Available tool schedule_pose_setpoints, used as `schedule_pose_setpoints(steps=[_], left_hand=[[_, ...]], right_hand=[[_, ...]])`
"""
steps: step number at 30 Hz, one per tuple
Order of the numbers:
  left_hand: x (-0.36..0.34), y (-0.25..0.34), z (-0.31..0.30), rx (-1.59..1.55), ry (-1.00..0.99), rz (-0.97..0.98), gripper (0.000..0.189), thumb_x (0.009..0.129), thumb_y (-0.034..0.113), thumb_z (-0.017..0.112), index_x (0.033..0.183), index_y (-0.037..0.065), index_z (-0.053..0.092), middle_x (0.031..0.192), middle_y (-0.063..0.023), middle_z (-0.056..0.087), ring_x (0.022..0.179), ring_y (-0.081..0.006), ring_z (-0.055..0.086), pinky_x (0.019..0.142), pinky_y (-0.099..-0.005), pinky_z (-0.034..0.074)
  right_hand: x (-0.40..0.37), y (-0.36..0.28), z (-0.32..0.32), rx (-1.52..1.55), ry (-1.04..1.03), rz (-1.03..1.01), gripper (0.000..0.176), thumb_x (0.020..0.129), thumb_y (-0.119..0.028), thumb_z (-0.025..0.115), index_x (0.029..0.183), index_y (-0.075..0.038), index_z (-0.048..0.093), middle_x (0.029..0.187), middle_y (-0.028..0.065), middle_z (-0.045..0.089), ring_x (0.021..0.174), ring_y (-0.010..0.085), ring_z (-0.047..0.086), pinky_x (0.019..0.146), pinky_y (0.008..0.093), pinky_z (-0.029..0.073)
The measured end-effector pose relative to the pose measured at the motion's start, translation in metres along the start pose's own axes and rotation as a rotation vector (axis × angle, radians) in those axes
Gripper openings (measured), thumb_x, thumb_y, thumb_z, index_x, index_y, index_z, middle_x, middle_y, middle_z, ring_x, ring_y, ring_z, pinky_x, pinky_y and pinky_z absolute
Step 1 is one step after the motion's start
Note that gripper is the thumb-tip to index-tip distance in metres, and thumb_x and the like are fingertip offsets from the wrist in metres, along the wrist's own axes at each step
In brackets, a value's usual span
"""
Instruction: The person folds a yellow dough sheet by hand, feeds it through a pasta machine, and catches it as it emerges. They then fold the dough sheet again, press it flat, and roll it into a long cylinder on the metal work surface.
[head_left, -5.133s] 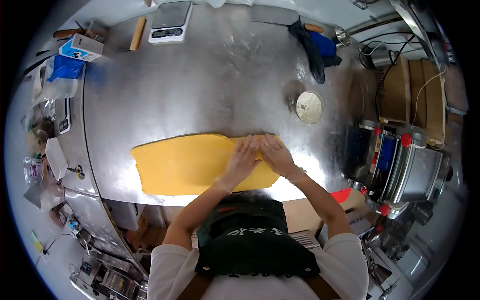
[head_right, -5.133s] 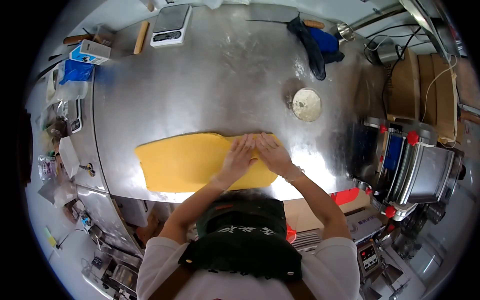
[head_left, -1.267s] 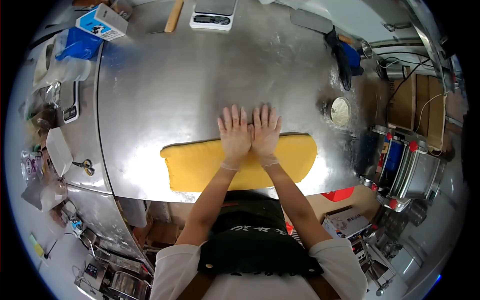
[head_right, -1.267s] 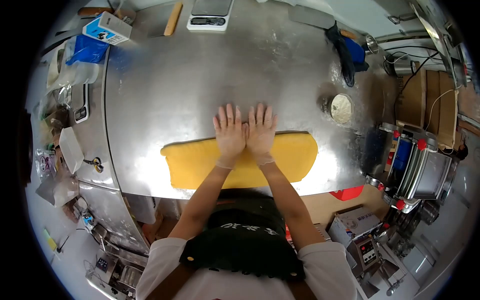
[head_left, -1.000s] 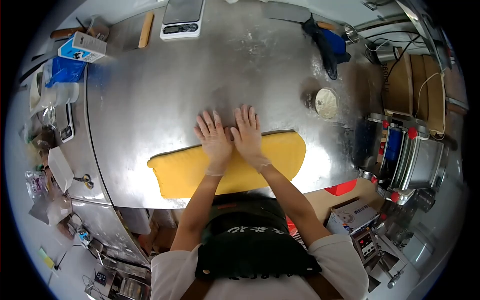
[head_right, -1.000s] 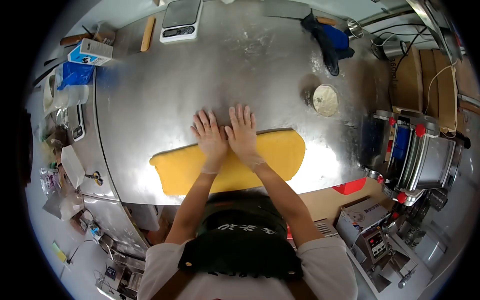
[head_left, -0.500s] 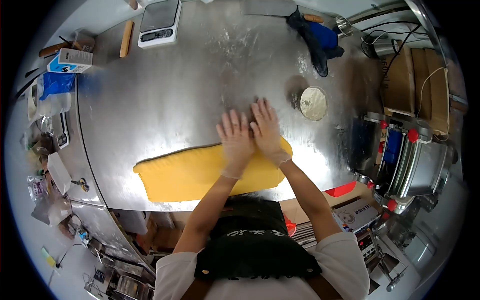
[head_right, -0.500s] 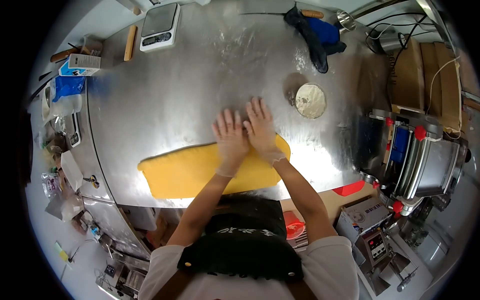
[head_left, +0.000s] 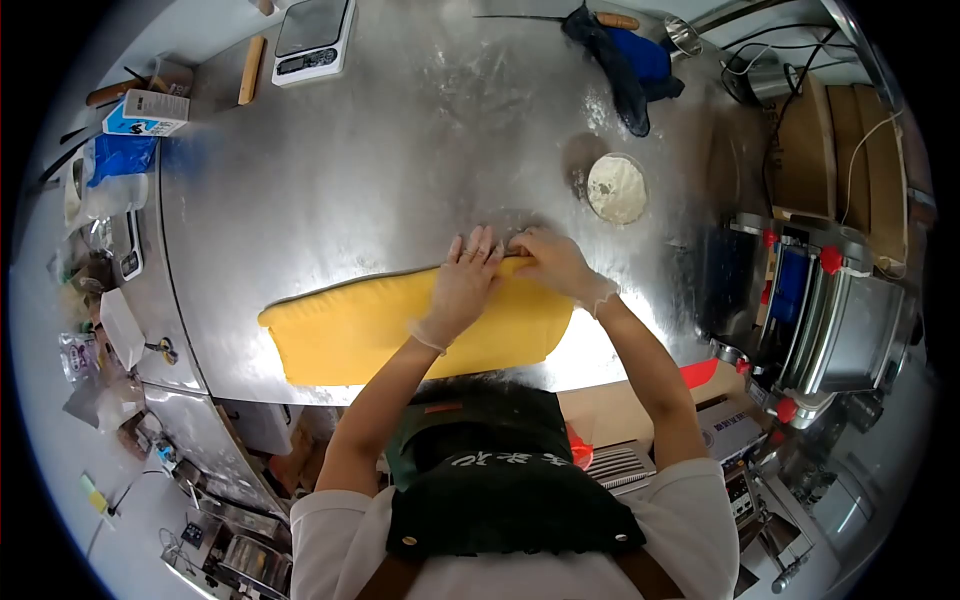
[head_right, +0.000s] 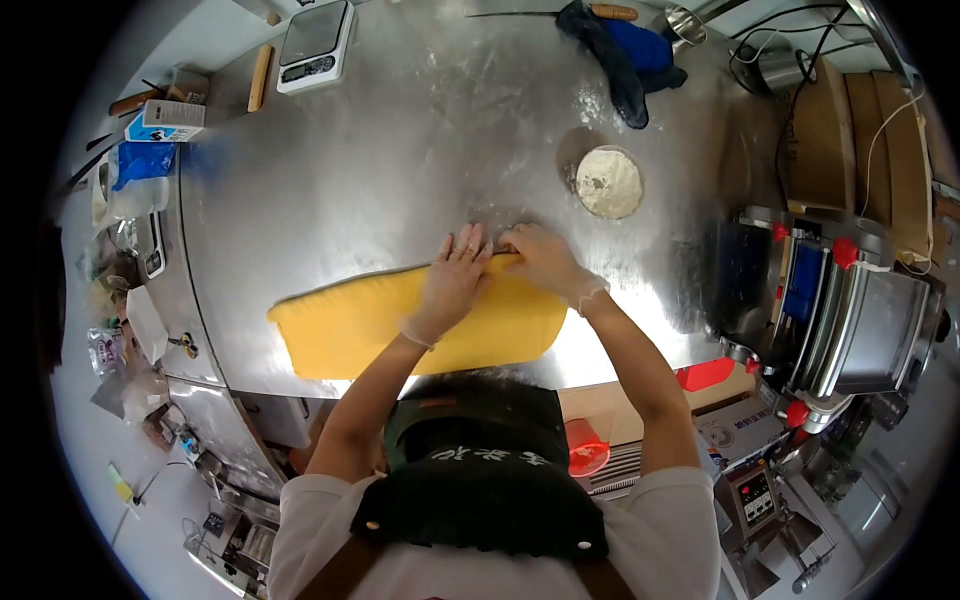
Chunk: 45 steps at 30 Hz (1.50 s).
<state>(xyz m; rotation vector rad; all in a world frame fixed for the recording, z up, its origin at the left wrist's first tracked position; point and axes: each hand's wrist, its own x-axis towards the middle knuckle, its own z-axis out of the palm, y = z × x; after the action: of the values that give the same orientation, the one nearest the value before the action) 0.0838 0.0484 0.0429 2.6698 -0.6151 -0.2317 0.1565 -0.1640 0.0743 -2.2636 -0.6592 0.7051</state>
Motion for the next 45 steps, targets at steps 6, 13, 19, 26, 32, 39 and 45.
schedule_pose_setpoints(steps=[6, 13, 19, 26, 32, 39, 45], left_hand=[[-0.037, 0.014, 0.014, -0.419, 0.218, 0.075, 0.054, 0.088, 0.012, 0.06, 0.141, 0.004, 0.055, 0.151, -0.0134, 0.053, 0.136, -0.0295, 0.053, 0.11, -0.0435, 0.043], [-0.081, 0.05, 0.044, 0.075, 0.081, 0.11, 0.061, 0.094, 0.036, 0.058, 0.146, 0.004, 0.052, 0.156, -0.0108, 0.046, 0.149, -0.0256, 0.034, 0.121, -0.0463, 0.023], [-0.07, 0.056, 0.011, 0.09, -0.166, 0.086, 0.062, 0.098, 0.043, 0.055, 0.147, 0.005, 0.051, 0.163, -0.0113, 0.034, 0.15, -0.029, 0.031, 0.121, -0.049, 0.022], [-0.08, -0.081, -0.068, 0.105, 0.07, -0.088, 0.065, 0.091, 0.028, 0.069, 0.147, 0.001, 0.048, 0.157, -0.0228, 0.041, 0.144, -0.0402, 0.041, 0.116, -0.0511, 0.035], [-0.142, -0.083, -0.031, -0.09, 0.3, 0.066, 0.053, 0.086, 0.008, 0.062, 0.138, 0.001, 0.058, 0.143, -0.0186, 0.058, 0.134, -0.0324, 0.056, 0.109, -0.0423, 0.047], [-0.175, -0.109, -0.075, -0.344, 0.342, 0.049, 0.054, 0.086, -0.004, 0.057, 0.141, 0.0, 0.055, 0.139, -0.0206, 0.061, 0.128, -0.0375, 0.06, 0.107, -0.044, 0.048], [-0.205, -0.232, -0.132, 0.14, 0.062, -0.205, 0.067, 0.095, 0.024, 0.065, 0.156, 0.009, 0.04, 0.164, -0.0223, 0.03, 0.154, -0.0362, 0.025, 0.123, -0.0552, 0.024]], right_hand=[[-0.021, 0.0, 0.012, -0.329, -0.073, -0.24, 0.027, 0.083, -0.013, 0.07, 0.11, -0.006, 0.067, 0.109, 0.0099, 0.062, 0.107, 0.032, 0.06, 0.089, 0.0422, 0.05], [-0.083, 0.007, 0.073, -0.354, 0.17, -0.314, 0.044, 0.092, -0.016, 0.064, 0.131, 0.004, 0.058, 0.149, 0.0184, 0.047, 0.14, 0.0353, 0.045, 0.111, 0.0447, 0.043], [-0.092, 0.004, 0.088, -0.45, 0.282, -0.271, 0.041, 0.091, -0.011, 0.066, 0.129, 0.003, 0.062, 0.143, 0.0182, 0.055, 0.133, 0.0327, 0.054, 0.11, 0.0441, 0.047], [-0.015, -0.078, 0.067, -0.384, 0.289, -0.188, 0.063, 0.088, -0.029, 0.074, 0.141, -0.001, 0.052, 0.148, 0.0182, 0.052, 0.14, 0.0341, 0.046, 0.118, 0.0502, 0.034], [0.022, -0.1, 0.133, -0.393, 0.115, -0.317, 0.073, 0.089, -0.041, 0.069, 0.146, -0.002, 0.048, 0.153, 0.0169, 0.046, 0.145, 0.0369, 0.037, 0.121, 0.0504, 0.029], [0.059, -0.151, 0.149, -0.399, 0.021, -0.375, 0.071, 0.089, -0.036, 0.07, 0.145, 0.0, 0.047, 0.154, 0.018, 0.045, 0.145, 0.0343, 0.037, 0.121, 0.0485, 0.028], [0.086, -0.194, 0.192, -0.12, -0.003, -0.389, 0.067, 0.09, -0.021, 0.067, 0.148, 0.002, 0.043, 0.15, 0.019, 0.05, 0.14, 0.0342, 0.046, 0.117, 0.0439, 0.036]])
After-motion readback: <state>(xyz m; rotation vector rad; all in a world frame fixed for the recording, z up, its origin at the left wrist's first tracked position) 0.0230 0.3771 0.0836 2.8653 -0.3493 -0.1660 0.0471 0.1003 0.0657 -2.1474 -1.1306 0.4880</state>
